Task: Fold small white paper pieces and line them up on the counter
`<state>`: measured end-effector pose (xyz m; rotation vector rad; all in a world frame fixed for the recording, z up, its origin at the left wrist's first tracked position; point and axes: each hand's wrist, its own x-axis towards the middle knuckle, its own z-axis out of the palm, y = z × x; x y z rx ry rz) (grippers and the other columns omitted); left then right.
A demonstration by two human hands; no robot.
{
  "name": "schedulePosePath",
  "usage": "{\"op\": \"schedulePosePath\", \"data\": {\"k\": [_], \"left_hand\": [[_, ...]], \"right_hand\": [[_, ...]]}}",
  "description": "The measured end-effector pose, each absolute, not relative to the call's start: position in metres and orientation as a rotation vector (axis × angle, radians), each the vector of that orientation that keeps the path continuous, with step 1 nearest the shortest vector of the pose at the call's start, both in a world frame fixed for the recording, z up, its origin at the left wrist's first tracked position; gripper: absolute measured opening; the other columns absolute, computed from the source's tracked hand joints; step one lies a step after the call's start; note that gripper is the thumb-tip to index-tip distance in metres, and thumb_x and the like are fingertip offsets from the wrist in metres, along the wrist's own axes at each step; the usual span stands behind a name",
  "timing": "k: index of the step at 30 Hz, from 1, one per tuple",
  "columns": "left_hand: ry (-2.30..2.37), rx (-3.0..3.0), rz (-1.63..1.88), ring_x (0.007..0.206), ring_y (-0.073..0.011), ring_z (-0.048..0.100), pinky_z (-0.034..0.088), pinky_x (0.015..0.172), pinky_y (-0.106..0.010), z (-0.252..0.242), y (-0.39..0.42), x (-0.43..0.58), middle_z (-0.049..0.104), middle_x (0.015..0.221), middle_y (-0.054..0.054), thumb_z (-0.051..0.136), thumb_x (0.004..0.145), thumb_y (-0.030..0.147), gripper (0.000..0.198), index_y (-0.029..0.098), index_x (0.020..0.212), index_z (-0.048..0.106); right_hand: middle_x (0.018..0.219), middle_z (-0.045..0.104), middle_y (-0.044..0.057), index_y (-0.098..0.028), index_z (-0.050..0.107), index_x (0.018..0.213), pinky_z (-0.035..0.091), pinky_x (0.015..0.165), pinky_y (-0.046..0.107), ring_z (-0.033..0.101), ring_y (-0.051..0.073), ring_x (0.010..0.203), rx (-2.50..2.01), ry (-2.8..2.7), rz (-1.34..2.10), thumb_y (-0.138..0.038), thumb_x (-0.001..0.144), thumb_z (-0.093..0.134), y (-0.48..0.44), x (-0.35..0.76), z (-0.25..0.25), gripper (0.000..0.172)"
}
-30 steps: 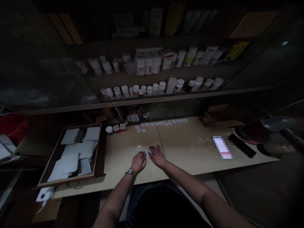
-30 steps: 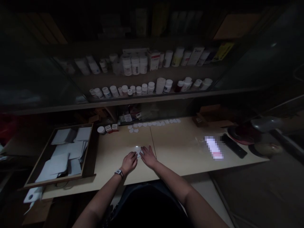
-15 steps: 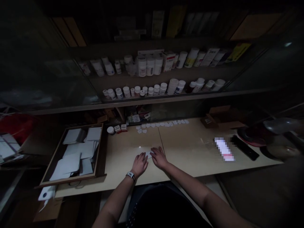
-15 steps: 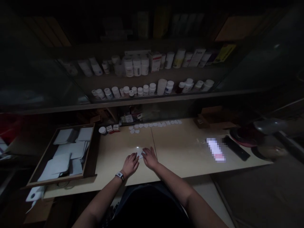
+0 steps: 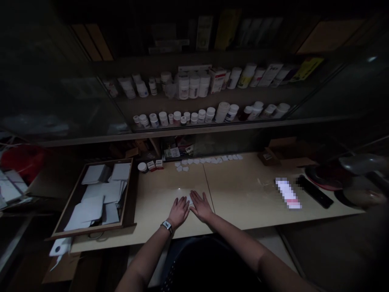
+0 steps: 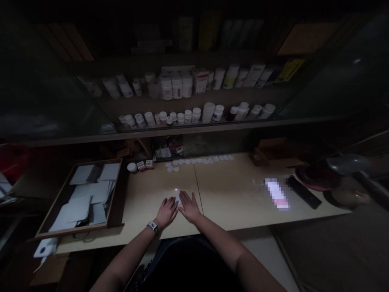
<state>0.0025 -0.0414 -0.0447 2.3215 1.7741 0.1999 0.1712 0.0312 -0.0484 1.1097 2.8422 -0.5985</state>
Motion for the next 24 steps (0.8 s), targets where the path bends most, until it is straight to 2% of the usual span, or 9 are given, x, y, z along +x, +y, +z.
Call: {"op": "schedulePosePath", "data": {"k": [4,8,12,14,20,24], "left_hand": [[1.783,2.31,0.214,0.127,-0.0279,0.04,0.024,0.108,-0.054,-0.043,-0.042,0.009,0.051,0.132,-0.016,0.041,0.092,0.032,0.041,0.017,0.129,0.049],[1.757,2.283,0.241,0.129,-0.0275,0.038,0.018,0.111,-0.054,-0.042,-0.039,0.016,0.053,0.129,-0.016,0.042,0.091,0.033,0.043,0.015,0.129,0.049],[1.647,2.304,0.209,0.132,-0.0246,0.036,0.017,0.112,-0.051,-0.041,-0.035,0.017,0.047,0.136,-0.017,0.038,0.092,0.03,0.045,0.012,0.133,0.045],[1.635,2.312,0.168,0.132,-0.0253,0.036,0.015,0.112,-0.053,-0.042,-0.035,0.016,0.047,0.137,-0.017,0.037,0.093,0.03,0.046,0.012,0.134,0.043],[1.635,2.344,0.109,0.134,-0.0261,0.033,0.015,0.112,-0.054,-0.042,-0.038,0.014,0.043,0.141,-0.016,0.034,0.094,0.031,0.046,0.012,0.136,0.041],[1.639,2.355,0.076,0.134,-0.027,0.033,0.017,0.111,-0.053,-0.042,-0.039,0.016,0.041,0.141,-0.017,0.033,0.094,0.032,0.048,0.009,0.136,0.04]], "right_hand": [[0.151,0.023,0.015,-0.015,0.025,0.146,0.006,0.109,0.058,0.017,0.026,0.14,1.13,2.859,-0.56,-0.041,0.095,0.032,0.037,0.181,-0.054,0.058],[0.146,0.036,0.012,-0.02,0.038,0.14,0.017,0.108,0.051,0.026,0.024,0.135,1.149,2.895,-0.551,-0.03,0.095,0.034,0.045,0.181,-0.052,0.046],[0.122,0.057,0.01,-0.021,0.059,0.119,0.032,0.097,0.037,0.047,0.022,0.113,1.261,2.872,-0.595,-0.021,0.091,0.042,0.062,0.173,-0.039,0.033],[0.11,0.061,0.009,-0.019,0.064,0.107,0.035,0.092,0.034,0.05,0.022,0.104,1.287,2.829,-0.615,-0.018,0.088,0.045,0.071,0.165,-0.032,0.026],[0.102,0.064,0.014,-0.015,0.068,0.091,0.039,0.081,0.032,0.054,0.025,0.097,1.312,2.645,-0.565,-0.011,0.082,0.048,0.086,0.14,-0.016,0.022],[0.097,0.066,0.014,-0.014,0.067,0.093,0.04,0.076,0.031,0.057,0.025,0.092,1.287,2.62,-0.557,-0.014,0.08,0.052,0.088,0.134,-0.01,0.02]]}}
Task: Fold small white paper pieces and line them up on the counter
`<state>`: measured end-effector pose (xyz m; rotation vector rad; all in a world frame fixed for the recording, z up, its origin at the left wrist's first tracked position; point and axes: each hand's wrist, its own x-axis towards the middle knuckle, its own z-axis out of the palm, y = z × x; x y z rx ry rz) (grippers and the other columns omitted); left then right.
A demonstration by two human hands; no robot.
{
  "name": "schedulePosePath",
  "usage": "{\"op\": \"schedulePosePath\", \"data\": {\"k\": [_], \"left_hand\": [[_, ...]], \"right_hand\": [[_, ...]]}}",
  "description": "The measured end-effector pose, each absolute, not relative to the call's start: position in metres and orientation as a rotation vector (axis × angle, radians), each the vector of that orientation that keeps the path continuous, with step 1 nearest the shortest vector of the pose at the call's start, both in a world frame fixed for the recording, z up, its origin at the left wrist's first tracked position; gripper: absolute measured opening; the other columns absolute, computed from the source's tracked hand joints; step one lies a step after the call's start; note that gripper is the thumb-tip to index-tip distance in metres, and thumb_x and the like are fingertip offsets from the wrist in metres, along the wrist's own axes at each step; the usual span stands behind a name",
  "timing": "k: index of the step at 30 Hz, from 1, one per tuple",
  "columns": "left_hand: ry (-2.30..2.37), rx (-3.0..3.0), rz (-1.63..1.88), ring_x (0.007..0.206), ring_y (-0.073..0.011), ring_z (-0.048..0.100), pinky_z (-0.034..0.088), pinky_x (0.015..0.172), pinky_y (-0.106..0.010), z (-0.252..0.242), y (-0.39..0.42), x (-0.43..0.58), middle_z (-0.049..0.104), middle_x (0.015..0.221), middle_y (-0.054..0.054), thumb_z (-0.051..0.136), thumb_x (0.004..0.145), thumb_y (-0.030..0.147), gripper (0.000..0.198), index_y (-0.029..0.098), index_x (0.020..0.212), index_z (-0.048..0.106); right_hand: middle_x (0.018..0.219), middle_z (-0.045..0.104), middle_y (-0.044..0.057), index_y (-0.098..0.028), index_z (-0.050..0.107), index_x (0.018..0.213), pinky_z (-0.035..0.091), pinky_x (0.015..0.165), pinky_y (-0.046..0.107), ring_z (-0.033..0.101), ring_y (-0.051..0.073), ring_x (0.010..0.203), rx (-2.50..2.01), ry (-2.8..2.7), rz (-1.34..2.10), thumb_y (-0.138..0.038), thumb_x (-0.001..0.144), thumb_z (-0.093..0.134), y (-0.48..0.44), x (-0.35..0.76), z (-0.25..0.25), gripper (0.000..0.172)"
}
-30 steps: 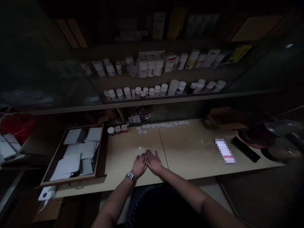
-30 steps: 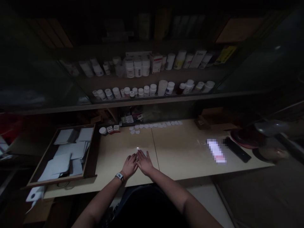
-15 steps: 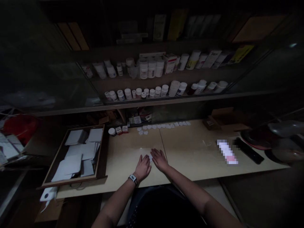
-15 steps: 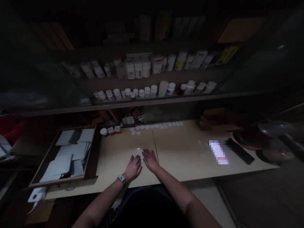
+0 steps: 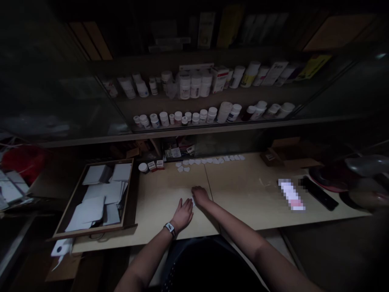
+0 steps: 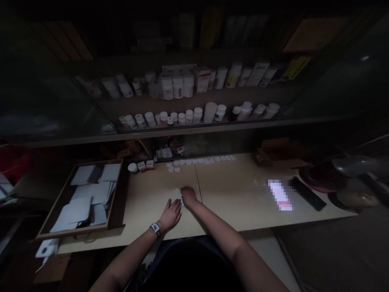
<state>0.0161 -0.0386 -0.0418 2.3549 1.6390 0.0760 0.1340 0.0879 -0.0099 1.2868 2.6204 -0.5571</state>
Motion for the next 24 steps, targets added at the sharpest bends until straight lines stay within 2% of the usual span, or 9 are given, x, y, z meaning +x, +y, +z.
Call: {"op": "schedulePosePath", "data": {"k": [9,15,24], "left_hand": [[1.621,2.437,-0.031,0.135,-0.0283,0.029,0.02,0.11,-0.049,-0.044,-0.041,0.016,0.034,0.146,-0.018,0.029,0.095,0.03,0.053,0.005,0.141,0.031],[1.624,2.438,-0.066,0.135,-0.0283,0.029,0.02,0.11,-0.049,-0.044,-0.041,0.016,0.034,0.146,-0.018,0.027,0.096,0.033,0.053,0.005,0.141,0.031],[1.616,2.441,-0.068,0.137,-0.0272,0.025,0.017,0.111,-0.05,-0.049,-0.043,0.013,0.032,0.147,-0.017,0.028,0.096,0.032,0.054,0.008,0.144,0.026]], "right_hand": [[0.105,0.063,0.014,-0.014,0.068,0.091,0.039,0.079,0.029,0.055,0.025,0.102,1.172,2.537,-0.662,-0.021,0.074,0.061,0.094,0.132,0.005,0.019],[0.098,0.068,0.01,-0.017,0.069,0.093,0.039,0.075,0.025,0.059,0.022,0.094,1.199,2.444,-0.719,-0.016,0.072,0.063,0.1,0.129,0.001,0.022],[0.097,0.069,0.011,-0.016,0.072,0.086,0.039,0.072,0.024,0.06,0.021,0.093,1.241,2.42,-0.834,-0.012,0.076,0.057,0.102,0.131,-0.006,0.019]]}}
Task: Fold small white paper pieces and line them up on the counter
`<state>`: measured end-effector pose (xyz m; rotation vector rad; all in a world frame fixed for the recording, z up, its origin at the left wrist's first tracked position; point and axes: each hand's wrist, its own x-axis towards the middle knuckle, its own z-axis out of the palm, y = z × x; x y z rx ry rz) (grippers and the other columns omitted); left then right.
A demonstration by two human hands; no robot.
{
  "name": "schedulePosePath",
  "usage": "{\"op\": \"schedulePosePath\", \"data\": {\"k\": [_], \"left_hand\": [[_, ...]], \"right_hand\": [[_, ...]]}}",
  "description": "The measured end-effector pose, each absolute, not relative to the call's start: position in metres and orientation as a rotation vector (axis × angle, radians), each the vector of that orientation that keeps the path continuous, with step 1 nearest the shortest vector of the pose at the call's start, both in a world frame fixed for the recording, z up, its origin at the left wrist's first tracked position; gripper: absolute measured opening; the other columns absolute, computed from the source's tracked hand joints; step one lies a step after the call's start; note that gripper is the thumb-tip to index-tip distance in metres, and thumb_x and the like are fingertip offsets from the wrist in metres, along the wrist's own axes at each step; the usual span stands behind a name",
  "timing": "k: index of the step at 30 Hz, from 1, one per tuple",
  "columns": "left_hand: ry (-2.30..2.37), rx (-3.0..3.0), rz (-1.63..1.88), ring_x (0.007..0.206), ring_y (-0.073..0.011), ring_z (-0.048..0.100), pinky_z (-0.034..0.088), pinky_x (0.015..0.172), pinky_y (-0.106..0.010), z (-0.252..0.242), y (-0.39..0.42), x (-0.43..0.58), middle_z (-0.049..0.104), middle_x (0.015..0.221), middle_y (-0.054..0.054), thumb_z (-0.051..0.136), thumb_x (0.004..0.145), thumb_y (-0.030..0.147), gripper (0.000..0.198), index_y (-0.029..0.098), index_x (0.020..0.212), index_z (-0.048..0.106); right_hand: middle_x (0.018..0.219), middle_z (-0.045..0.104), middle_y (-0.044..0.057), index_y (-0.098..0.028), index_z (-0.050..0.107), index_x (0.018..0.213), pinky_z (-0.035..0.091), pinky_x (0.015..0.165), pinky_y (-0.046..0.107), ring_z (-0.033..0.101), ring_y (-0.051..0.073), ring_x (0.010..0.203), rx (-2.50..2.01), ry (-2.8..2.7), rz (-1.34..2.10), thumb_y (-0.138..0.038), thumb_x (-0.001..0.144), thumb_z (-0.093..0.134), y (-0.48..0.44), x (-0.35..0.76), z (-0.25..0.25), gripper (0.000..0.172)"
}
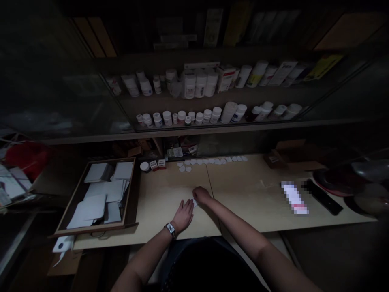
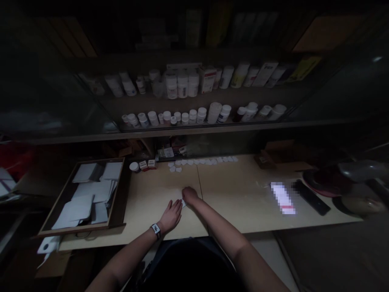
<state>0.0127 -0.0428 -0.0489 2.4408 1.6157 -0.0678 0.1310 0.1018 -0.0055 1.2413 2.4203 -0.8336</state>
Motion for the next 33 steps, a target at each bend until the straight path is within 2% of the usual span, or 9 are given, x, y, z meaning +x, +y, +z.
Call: {"op": "schedulePosePath", "data": {"k": [3,8,15,19,23,26,29,33], "left_hand": [[1.61,2.433,-0.049,0.137,-0.0274,0.025,0.017,0.111,-0.049,-0.05,-0.043,0.012,0.031,0.147,-0.017,0.029,0.095,0.032,0.053,0.008,0.143,0.027],[1.565,2.421,0.021,0.138,-0.0251,0.025,0.02,0.111,-0.043,-0.049,-0.041,0.011,0.034,0.146,-0.018,0.029,0.095,0.028,0.05,0.006,0.14,0.031],[1.61,2.274,0.067,0.135,-0.0266,0.029,0.02,0.111,-0.046,-0.042,-0.037,0.014,0.036,0.145,-0.017,0.034,0.093,0.037,0.054,0.008,0.138,0.037],[1.619,2.251,0.046,0.136,-0.0268,0.027,0.022,0.11,-0.046,-0.043,-0.038,0.015,0.033,0.146,-0.017,0.035,0.092,0.041,0.058,0.009,0.14,0.033],[1.611,2.25,0.015,0.138,-0.0271,0.023,0.021,0.11,-0.047,-0.043,-0.041,0.015,0.03,0.148,-0.016,0.033,0.093,0.042,0.061,0.01,0.144,0.026],[1.63,2.232,-0.012,0.138,-0.0276,0.023,0.021,0.11,-0.047,-0.041,-0.041,0.018,0.031,0.148,-0.016,0.031,0.093,0.041,0.06,0.01,0.144,0.025],[1.682,2.211,-0.023,0.136,-0.0284,0.026,0.023,0.11,-0.047,-0.039,-0.041,0.022,0.033,0.146,-0.017,0.033,0.093,0.041,0.059,0.009,0.143,0.027],[1.753,2.199,-0.027,0.131,-0.0301,0.033,0.023,0.109,-0.049,-0.039,-0.043,0.025,0.041,0.14,-0.018,0.036,0.093,0.04,0.058,0.009,0.142,0.03]], "right_hand": [[0.093,0.07,0.008,-0.018,0.072,0.088,0.038,0.065,0.023,0.062,0.019,0.084,1.299,2.373,-0.891,-0.013,0.074,0.06,0.103,0.133,-0.01,0.02],[0.085,0.071,0.005,-0.017,0.072,0.077,0.036,0.061,0.021,0.062,0.016,0.076,1.399,2.32,-0.977,-0.013,0.07,0.063,0.107,0.139,-0.019,0.013],[0.087,0.069,0.005,-0.018,0.069,0.085,0.036,0.068,0.021,0.059,0.015,0.082,1.43,2.51,-1.054,-0.018,0.081,0.053,0.088,0.154,-0.023,0.016],[0.085,0.066,0.006,-0.017,0.067,0.082,0.036,0.076,0.024,0.055,0.017,0.087,1.303,2.786,-1.004,-0.019,0.083,0.052,0.076,0.162,-0.028,0.014],[0.086,0.065,0.006,-0.018,0.065,0.085,0.035,0.073,0.025,0.054,0.018,0.086,1.422,2.756,-0.978,-0.022,0.083,0.056,0.069,0.162,-0.03,0.011],[0.085,0.064,0.005,-0.018,0.065,0.081,0.035,0.072,0.024,0.054,0.018,0.085,1.537,2.71,-0.983,-0.023,0.083,0.058,0.068,0.159,-0.032,0.009],[0.083,0.063,0.005,-0.017,0.065,0.078,0.036,0.074,0.025,0.053,0.018,0.086,1.437,2.809,-0.98,-0.021,0.085,0.056,0.067,0.16,-0.036,0.011],[0.088,0.063,0.006,-0.017,0.065,0.084,0.036,0.078,0.027,0.053,0.018,0.09,1.311,2.848,-0.952,-0.024,0.088,0.052,0.065,0.166,-0.039,0.015]]}}
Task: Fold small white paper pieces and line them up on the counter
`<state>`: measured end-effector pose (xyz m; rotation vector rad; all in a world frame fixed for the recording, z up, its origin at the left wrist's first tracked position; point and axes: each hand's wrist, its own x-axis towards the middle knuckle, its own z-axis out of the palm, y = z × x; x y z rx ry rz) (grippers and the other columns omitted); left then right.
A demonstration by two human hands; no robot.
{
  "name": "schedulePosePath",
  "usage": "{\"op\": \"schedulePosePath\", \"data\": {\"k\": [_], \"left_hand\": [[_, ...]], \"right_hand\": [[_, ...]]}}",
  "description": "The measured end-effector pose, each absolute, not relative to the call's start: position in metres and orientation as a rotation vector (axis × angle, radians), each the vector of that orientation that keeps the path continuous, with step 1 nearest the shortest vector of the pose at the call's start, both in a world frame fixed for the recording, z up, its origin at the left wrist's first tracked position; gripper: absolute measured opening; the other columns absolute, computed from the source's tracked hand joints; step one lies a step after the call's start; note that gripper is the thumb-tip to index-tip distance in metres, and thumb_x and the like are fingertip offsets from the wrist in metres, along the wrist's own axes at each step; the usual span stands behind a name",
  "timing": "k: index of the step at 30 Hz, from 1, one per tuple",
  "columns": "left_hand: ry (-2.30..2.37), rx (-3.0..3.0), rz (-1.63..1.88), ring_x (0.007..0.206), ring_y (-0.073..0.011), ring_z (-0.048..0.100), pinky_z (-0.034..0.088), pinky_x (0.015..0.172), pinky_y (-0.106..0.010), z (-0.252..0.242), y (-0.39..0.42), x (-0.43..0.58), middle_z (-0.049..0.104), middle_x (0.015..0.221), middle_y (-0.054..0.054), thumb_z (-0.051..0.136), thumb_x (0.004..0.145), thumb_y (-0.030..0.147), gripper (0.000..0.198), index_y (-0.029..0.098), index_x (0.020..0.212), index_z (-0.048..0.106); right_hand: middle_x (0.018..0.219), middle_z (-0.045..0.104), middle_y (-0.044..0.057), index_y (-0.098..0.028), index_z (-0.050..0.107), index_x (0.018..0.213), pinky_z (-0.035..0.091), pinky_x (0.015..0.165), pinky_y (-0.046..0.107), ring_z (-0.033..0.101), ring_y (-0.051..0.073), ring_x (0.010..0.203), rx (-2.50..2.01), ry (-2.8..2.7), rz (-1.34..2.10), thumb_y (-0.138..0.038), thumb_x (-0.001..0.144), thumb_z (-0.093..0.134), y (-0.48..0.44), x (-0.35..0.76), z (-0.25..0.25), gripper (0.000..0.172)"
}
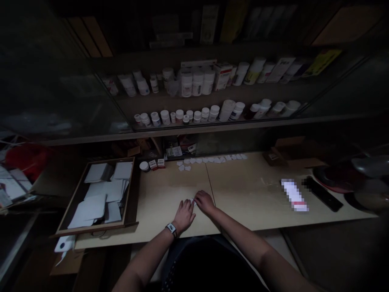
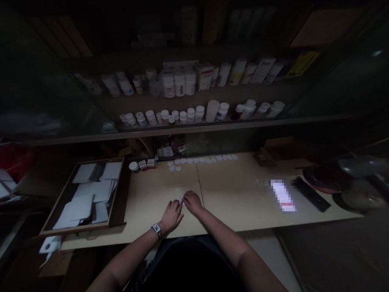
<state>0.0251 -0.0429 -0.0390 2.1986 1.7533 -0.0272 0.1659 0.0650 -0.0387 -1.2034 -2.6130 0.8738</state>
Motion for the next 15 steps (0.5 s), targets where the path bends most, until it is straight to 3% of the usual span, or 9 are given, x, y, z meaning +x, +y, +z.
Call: {"op": "schedulePosePath", "data": {"k": [4,9,15], "left_hand": [[1.768,2.235,-0.033,0.131,-0.0305,0.031,0.024,0.108,-0.051,-0.043,-0.046,0.025,0.041,0.139,-0.018,0.036,0.093,0.04,0.06,0.011,0.144,0.025],[1.792,2.255,-0.053,0.134,-0.0302,0.028,0.024,0.108,-0.05,-0.05,-0.051,0.024,0.037,0.143,-0.018,0.034,0.093,0.04,0.061,0.012,0.145,0.022],[1.803,2.258,-0.059,0.136,-0.0298,0.025,0.023,0.108,-0.05,-0.054,-0.054,0.027,0.032,0.147,-0.017,0.03,0.094,0.041,0.06,0.01,0.145,0.024]], "right_hand": [[0.095,0.064,0.006,-0.018,0.065,0.093,0.036,0.078,0.025,0.054,0.019,0.093,-1.406,-2.591,0.906,-0.026,0.086,0.054,0.064,0.165,-0.037,0.015],[0.093,0.066,0.006,-0.018,0.067,0.086,0.036,0.076,0.023,0.056,0.019,0.094,-1.543,-2.508,0.957,-0.025,0.082,0.058,0.065,0.156,-0.032,0.012],[0.094,0.069,0.005,-0.019,0.067,0.097,0.035,0.068,0.023,0.061,0.017,0.086,-1.731,-2.447,1.084,-0.027,0.082,0.056,0.067,0.151,-0.024,0.021]]}}
